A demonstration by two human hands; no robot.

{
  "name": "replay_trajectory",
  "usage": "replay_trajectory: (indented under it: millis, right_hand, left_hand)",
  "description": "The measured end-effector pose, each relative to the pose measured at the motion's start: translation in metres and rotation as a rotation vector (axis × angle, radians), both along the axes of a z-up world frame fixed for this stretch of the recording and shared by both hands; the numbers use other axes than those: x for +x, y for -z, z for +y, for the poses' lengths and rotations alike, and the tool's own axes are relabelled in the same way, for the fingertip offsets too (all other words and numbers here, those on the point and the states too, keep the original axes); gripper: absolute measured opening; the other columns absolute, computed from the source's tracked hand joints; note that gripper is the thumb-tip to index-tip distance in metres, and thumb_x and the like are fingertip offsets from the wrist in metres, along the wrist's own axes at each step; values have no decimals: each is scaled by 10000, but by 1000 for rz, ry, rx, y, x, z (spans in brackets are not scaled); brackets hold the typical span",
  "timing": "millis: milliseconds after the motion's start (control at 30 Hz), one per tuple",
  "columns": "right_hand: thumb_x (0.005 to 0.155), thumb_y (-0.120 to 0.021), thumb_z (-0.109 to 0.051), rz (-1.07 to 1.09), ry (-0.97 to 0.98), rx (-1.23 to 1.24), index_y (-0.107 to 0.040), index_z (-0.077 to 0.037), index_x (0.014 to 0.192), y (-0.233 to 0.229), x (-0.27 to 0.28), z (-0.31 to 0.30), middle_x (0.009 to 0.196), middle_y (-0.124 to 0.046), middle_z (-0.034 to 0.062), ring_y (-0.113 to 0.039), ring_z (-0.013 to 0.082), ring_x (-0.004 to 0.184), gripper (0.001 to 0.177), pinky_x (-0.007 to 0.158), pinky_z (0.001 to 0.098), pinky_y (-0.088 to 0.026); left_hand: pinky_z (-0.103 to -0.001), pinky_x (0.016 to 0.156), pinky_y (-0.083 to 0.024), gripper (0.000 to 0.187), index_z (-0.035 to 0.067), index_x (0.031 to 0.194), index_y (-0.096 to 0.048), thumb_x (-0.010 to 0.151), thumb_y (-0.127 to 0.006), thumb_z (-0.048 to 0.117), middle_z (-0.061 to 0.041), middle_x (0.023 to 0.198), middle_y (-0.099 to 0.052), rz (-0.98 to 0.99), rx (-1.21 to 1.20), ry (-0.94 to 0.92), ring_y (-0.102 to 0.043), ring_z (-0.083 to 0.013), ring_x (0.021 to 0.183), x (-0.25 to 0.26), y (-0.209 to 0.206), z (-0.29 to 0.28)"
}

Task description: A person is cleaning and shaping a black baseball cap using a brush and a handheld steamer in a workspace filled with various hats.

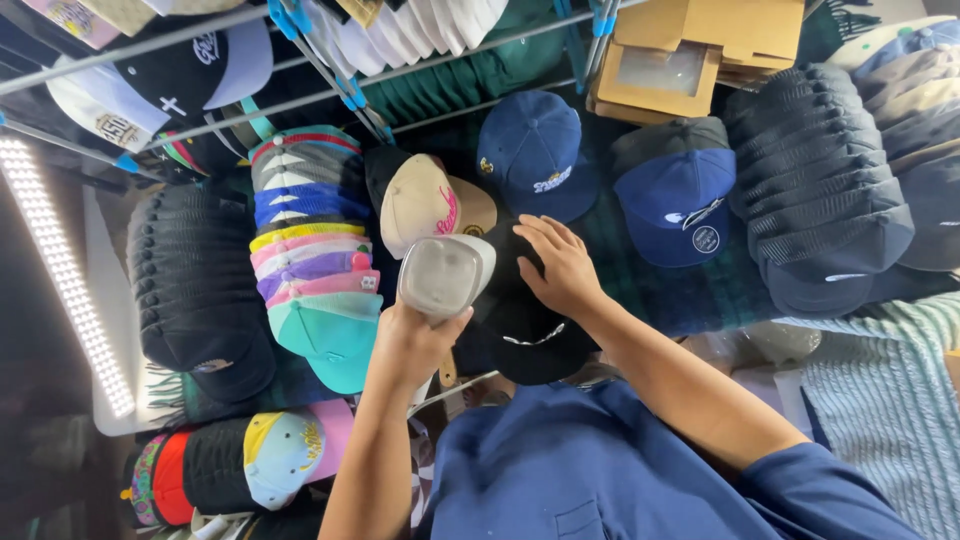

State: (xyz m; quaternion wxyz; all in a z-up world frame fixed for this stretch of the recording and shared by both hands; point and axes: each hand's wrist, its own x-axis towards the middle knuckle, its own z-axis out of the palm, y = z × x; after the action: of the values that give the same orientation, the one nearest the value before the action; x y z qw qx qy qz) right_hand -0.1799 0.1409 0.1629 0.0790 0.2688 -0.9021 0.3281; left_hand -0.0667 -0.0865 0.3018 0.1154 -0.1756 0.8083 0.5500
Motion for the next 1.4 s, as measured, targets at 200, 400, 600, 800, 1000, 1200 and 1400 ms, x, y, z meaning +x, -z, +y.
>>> replay_trajectory:
  millis: [200, 400, 600, 800, 1000, 1200, 1400]
  right_hand:
    - [880, -703, -218, 18, 31, -24, -672, -211, 1335, 1, 0, -2, 1394, -652, 10, -573, 309, 1316, 455, 1044, 480, -484]
    - [926, -645, -336, -57, 23, 35, -599, -217, 1423, 2, -1, -1, 1442, -608, 26, -537, 320, 1356, 514, 1056, 498, -471]
    - [937, -617, -386, -106, 56, 86, -565, -122, 1445, 7, -5, -3, 1442, -597, 112, -535, 349, 1356, 575, 1066, 507, -461]
    - [956, -581, -411, -158, 39, 121, -496, -92, 1486, 0, -5, -2, 1474, -549, 142, -504, 383, 1368, 624, 1072, 514, -455]
    - [958, -595, -405, -137, 54, 145, -501, -113, 1491, 3, -6, 0, 1469, -550, 113, -530, 355, 1344, 616, 1062, 482, -474]
    - [967, -607, -374, -163, 64, 103, -528, -145, 1493, 1, -3, 0, 1464, -561, 95, -532, 342, 1336, 580, 1057, 479, -473]
    - [976, -596, -384, -150, 59, 127, -503, -145, 1500, 1, -4, 1, 1473, -546, 82, -532, 325, 1336, 583, 1048, 448, -480]
  left_hand:
    - [-355, 644, -588, 439, -14, 1129, -692, 829, -799, 288, -125, 664, -747, -53, 59, 133, -751, -226, 631, -34, 19, -24]
    - [-310, 548, -584, 459, 23, 1134, -607, 876, -793, 353, -75, 612, -707, -22, -28, 90, -725, -185, 529, -72, 14, -43]
    - [-317, 543, -660, 557, -69, 1186, -619, 793, -820, 270, -148, 707, -724, -153, -82, 164, -733, -185, 552, -119, -8, -33]
    - [-290, 497, -619, 319, -35, 981, -660, 777, -788, 174, -100, 626, -660, -225, 295, 1, -678, -154, 508, -141, 23, -40]
    - [-374, 616, -657, 226, -45, 852, -686, 811, -788, 152, -165, 665, -669, -275, 334, -62, -687, -198, 569, -131, 23, -63]
    - [-360, 652, -656, 202, -26, 801, -652, 791, -805, 107, -146, 648, -656, -289, 289, -52, -687, -201, 596, -115, 35, -81]
    - [-392, 562, -623, 188, -38, 856, -628, 779, -764, 67, -142, 657, -620, -208, 444, -162, -664, -231, 555, -109, 39, -86]
